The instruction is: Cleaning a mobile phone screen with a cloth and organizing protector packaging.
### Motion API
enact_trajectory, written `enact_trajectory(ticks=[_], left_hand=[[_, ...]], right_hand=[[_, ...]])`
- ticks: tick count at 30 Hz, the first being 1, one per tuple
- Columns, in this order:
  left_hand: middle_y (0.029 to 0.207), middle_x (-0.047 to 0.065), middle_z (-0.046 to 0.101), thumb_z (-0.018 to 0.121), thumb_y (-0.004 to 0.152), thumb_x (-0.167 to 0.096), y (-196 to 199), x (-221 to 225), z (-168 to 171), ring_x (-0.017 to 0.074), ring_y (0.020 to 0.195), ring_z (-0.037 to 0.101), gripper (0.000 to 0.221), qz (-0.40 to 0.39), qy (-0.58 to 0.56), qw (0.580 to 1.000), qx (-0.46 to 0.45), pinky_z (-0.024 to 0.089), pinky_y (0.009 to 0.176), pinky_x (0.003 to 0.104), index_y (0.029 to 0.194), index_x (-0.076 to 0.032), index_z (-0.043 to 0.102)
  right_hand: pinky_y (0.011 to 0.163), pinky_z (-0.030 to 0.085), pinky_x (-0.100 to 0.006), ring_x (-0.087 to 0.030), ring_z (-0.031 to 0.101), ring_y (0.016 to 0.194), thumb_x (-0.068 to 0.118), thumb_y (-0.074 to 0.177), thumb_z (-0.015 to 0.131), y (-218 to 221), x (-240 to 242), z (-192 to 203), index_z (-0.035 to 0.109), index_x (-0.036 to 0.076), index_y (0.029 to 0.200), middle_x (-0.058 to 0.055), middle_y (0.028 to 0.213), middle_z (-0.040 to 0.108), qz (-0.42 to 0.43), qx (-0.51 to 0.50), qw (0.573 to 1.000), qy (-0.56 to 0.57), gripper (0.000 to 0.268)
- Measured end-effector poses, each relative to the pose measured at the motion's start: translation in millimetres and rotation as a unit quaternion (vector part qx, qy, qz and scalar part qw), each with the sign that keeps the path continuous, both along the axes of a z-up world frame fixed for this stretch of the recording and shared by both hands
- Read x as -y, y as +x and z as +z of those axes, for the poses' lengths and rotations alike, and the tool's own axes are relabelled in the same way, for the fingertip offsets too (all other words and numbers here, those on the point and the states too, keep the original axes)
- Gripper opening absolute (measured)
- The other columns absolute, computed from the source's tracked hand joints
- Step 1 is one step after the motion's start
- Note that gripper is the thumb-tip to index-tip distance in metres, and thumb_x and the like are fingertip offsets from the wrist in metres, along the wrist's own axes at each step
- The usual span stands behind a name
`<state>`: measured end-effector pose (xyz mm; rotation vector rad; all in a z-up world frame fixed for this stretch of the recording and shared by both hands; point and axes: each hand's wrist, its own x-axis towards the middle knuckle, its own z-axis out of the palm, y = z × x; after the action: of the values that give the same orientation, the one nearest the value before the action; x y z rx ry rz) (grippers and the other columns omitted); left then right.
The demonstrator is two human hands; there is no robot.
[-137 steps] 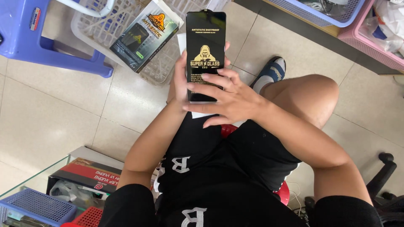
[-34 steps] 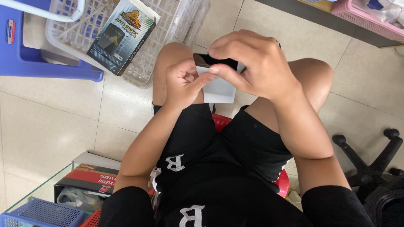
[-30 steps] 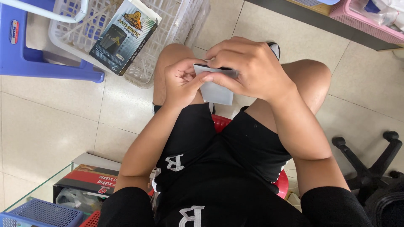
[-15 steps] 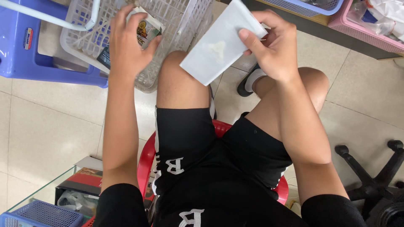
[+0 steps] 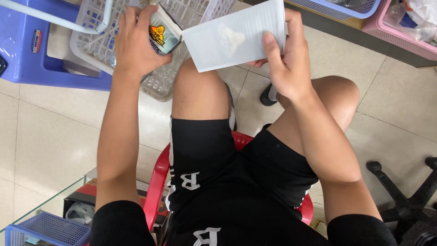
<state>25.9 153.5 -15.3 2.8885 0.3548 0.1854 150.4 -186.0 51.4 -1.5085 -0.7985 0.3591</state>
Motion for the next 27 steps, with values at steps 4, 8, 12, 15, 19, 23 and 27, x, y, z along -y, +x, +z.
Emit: enact_trajectory(ticks=[4, 8, 12, 15, 19, 23, 27], left_hand=[[0.135, 0.011, 0.048, 0.093, 0.068, -0.020, -21, 40, 41, 0.0339, 0.126, 0.050, 0.090, -0.056, 0.016, 0.984, 0.169, 0.051, 0.102, 0.046, 0.148, -0.015, 0.050], [0.135, 0.012, 0.048, 0.100, 0.071, -0.022, -40, 67, 55, 0.0323, 0.125, 0.050, 0.092, -0.078, 0.014, 0.967, 0.240, 0.049, 0.102, 0.046, 0.147, -0.014, 0.050], [0.138, 0.013, 0.050, 0.105, 0.069, -0.021, -54, 83, 60, 0.0323, 0.123, 0.051, 0.094, -0.091, -0.030, 0.962, 0.254, 0.047, 0.104, 0.046, 0.143, -0.014, 0.048], [0.138, 0.013, 0.051, 0.105, 0.066, -0.019, -57, 87, 57, 0.0322, 0.123, 0.051, 0.095, -0.093, -0.062, 0.962, 0.247, 0.047, 0.103, 0.045, 0.140, -0.015, 0.046], [0.136, 0.014, 0.052, 0.108, 0.065, -0.021, -54, 85, 55, 0.0334, 0.122, 0.051, 0.094, -0.101, -0.085, 0.962, 0.240, 0.048, 0.102, 0.044, 0.135, -0.014, 0.046], [0.135, 0.013, 0.053, 0.110, 0.069, -0.026, -49, 86, 61, 0.0336, 0.123, 0.052, 0.092, -0.104, -0.086, 0.961, 0.241, 0.048, 0.101, 0.045, 0.134, -0.013, 0.046], [0.136, 0.013, 0.053, 0.109, 0.070, -0.026, -50, 88, 61, 0.0332, 0.124, 0.051, 0.091, -0.104, -0.087, 0.964, 0.229, 0.049, 0.099, 0.045, 0.134, -0.012, 0.046]], right_hand=[[0.074, 0.064, -0.030, -0.023, 0.074, 0.091, 0.005, 0.116, 0.039, -16, 2, 6, 0.034, -0.005, 0.134, -0.022, 0.113, 0.063, -0.045, 0.071, 0.996, 0.034, 0.021], [0.072, 0.063, -0.025, -0.017, 0.077, 0.086, 0.010, 0.123, 0.045, -31, 21, -26, 0.033, -0.001, 0.135, -0.016, 0.114, 0.067, -0.089, 0.095, 0.989, 0.073, 0.020], [0.067, 0.054, -0.032, -0.025, 0.064, 0.076, 0.007, 0.109, 0.054, -41, 24, -22, 0.039, -0.005, 0.123, -0.018, 0.100, 0.065, -0.187, 0.263, 0.946, -0.022, 0.024], [0.063, 0.055, -0.028, -0.021, 0.070, 0.074, 0.006, 0.112, 0.054, -40, 25, -17, 0.039, -0.004, 0.124, -0.016, 0.095, 0.069, -0.140, 0.225, 0.964, -0.003, 0.022], [0.068, 0.063, -0.025, -0.021, 0.081, 0.084, 0.004, 0.120, 0.051, -40, 24, -7, 0.036, -0.005, 0.126, -0.016, 0.103, 0.075, -0.082, 0.155, 0.984, 0.001, 0.018], [0.067, 0.063, -0.025, -0.022, 0.081, 0.083, 0.003, 0.117, 0.051, -40, 23, 2, 0.039, -0.004, 0.129, -0.017, 0.102, 0.075, -0.073, 0.150, 0.986, -0.013, 0.019], [0.067, 0.063, -0.024, -0.020, 0.081, 0.083, 0.003, 0.118, 0.053, -39, 26, 13, 0.041, -0.005, 0.123, -0.015, 0.098, 0.076, -0.059, 0.163, 0.983, -0.059, 0.015]])
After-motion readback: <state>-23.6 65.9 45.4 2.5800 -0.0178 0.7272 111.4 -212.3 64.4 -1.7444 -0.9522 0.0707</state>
